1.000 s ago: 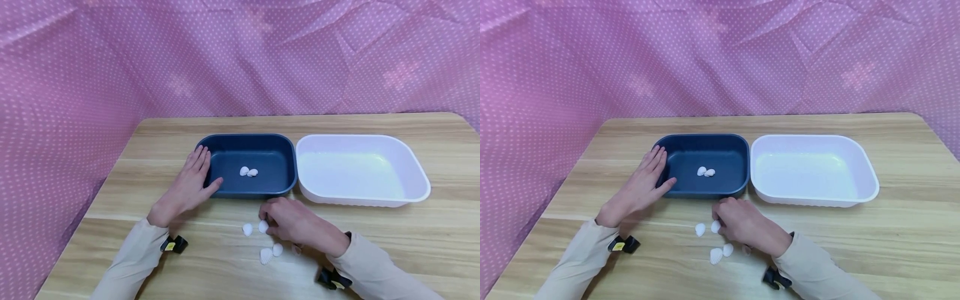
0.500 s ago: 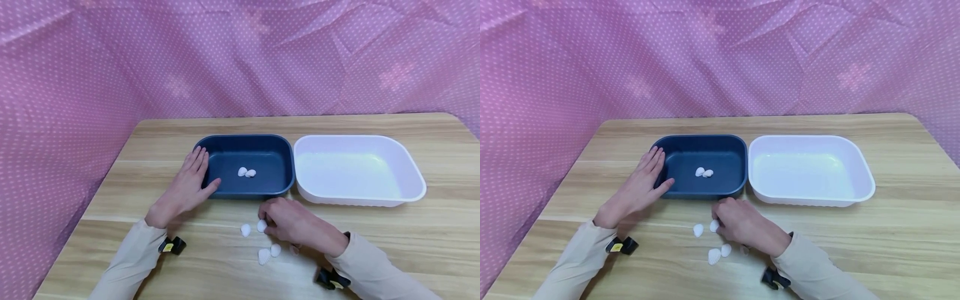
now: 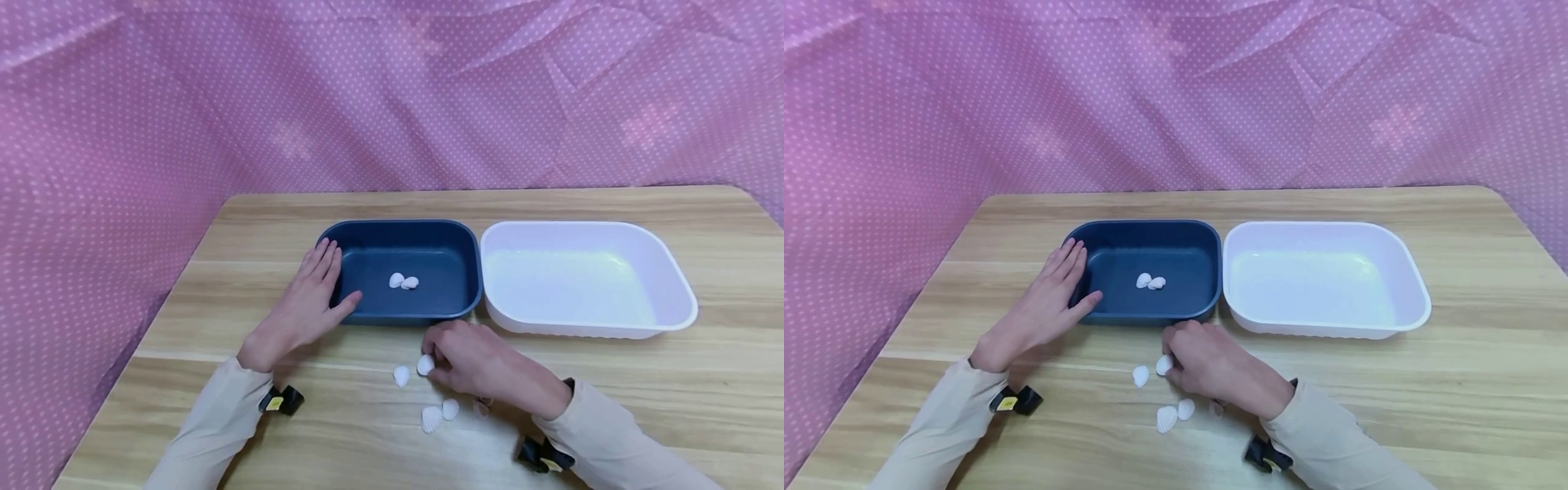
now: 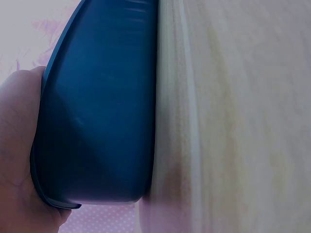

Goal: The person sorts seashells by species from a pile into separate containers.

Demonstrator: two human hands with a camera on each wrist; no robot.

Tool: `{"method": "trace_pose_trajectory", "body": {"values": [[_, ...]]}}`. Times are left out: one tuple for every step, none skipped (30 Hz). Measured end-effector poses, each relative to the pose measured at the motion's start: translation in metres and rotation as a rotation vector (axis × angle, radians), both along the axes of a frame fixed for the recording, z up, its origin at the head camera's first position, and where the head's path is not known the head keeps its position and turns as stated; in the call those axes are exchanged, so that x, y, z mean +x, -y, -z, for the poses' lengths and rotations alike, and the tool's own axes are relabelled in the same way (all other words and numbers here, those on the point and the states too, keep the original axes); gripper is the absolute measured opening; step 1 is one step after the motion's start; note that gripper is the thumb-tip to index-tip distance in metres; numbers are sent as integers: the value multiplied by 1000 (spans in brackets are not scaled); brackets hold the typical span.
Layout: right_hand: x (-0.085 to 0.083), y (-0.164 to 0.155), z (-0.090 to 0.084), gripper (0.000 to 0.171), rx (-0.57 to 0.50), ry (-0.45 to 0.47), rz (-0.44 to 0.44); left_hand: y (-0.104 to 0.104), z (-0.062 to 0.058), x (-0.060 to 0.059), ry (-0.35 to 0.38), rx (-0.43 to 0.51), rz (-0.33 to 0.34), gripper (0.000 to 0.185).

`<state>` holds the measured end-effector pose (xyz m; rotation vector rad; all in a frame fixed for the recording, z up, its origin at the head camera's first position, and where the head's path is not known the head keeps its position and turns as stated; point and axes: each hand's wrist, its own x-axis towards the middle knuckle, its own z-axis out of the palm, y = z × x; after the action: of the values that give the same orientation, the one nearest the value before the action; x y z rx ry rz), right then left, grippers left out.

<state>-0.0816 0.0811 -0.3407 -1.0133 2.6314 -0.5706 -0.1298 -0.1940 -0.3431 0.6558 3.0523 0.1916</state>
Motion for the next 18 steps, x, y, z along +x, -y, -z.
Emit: {"method": "trace_pose_trajectory", "body": {"values": [[0,0,-1,15,-2,-1,5,0,0,0,1,0,-1,86],[0,0,-1,15,-7,-2,8,0,0,-1,1,-1,-1,86],[0,0,-2,16,-12,-5,10,0,-1,-1,0,-3,-1,86],[0,0,-2,16,-16,-3,13,0,-1,-1,0,-3,0,86],[0,0,-2,16,-19,-5,14,0,-1,-1,1,-1,0,86],[0,0,-2,16,-29,-10,13,0,0,-1,0,1,0,85],[0,0,-2,16,-36,-13,13,0,0,-1,-1,2,1,86],[1,0,-3,16,-43,-15,13,0,0,-1,-1,4,0,86],[1,0,-3,16,-50,-16,13,0,0,-1,-1,5,0,86],[1,-1,-3,16,-56,-17,13,0,0,-1,-1,5,0,86],[1,-1,-3,16,-63,-18,11,1,1,-1,0,6,-1,86],[2,-1,-3,16,-67,-18,10,1,1,0,1,4,-3,86],[2,-1,-4,16,-70,-16,10,1,1,0,2,4,-4,86],[2,0,-4,17,-72,-13,10,1,1,0,3,3,-4,86],[2,0,-4,17,-74,-14,8,1,1,0,3,1,-4,86],[2,0,-4,17,-75,-13,6,1,1,-1,4,0,-4,87],[3,0,-4,17,-78,-11,6,1,1,-1,4,-1,-4,87],[3,1,-4,18,-80,-12,5,1,1,-1,2,-4,-3,87]]}}
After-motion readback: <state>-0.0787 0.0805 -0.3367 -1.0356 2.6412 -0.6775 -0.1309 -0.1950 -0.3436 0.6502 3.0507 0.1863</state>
